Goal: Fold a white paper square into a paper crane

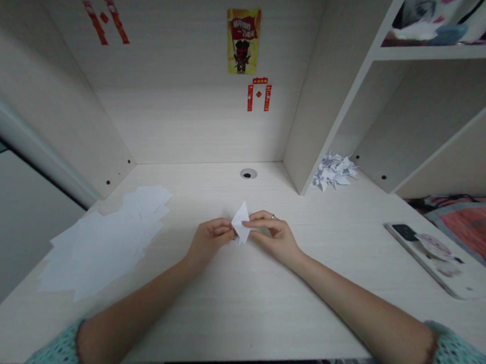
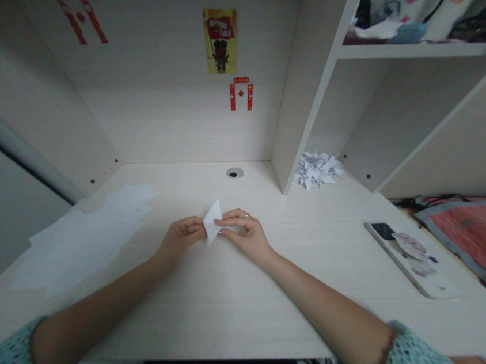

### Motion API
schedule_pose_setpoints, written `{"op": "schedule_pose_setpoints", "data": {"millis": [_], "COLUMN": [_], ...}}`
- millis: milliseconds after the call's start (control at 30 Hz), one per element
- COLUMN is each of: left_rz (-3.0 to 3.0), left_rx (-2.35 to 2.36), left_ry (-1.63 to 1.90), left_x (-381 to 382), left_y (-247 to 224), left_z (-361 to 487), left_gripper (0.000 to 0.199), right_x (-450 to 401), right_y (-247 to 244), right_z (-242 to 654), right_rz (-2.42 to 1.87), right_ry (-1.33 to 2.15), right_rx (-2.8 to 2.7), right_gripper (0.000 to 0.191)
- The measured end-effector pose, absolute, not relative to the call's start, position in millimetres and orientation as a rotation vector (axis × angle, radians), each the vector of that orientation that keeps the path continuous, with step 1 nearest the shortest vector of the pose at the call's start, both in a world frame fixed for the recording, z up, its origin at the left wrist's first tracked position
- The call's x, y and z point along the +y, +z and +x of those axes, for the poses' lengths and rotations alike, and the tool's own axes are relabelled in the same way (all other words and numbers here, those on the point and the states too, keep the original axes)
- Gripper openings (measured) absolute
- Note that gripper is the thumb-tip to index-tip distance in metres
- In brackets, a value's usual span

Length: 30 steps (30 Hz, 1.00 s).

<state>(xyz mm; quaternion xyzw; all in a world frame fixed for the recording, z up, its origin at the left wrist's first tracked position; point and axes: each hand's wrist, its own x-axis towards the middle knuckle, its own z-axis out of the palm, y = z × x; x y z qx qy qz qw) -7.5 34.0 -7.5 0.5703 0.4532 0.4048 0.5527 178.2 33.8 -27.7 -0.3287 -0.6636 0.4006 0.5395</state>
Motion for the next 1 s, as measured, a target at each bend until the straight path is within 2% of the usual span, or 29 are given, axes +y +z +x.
{"op": "schedule_pose_setpoints", "data": {"millis": [333,767,1000], "left_rz": [1.306,1.438,1.471], "left_rx": [1.054,1.099,1.165], "left_ry": [0.918,1.002,0.904], "left_x": [33.2,34.1,31.3], "left_y": [-11.2,-3.0,-5.9], "left_z": [-5.2,-6.8,-2.8], "left_gripper": [0.017,0.022,0.026], "right_x": [34.8,37.7,37.9], "right_y": [-33.9,-31.9,-36.4], "right_z": [174.2,174.0,171.7], "right_rz": [-0.928,-0.973,-0.941], "right_ry": [1.314,1.344,1.384], "right_rx": [-1.184,-1.170,-1.052], "right_gripper": [0.016,0.018,0.021]}}
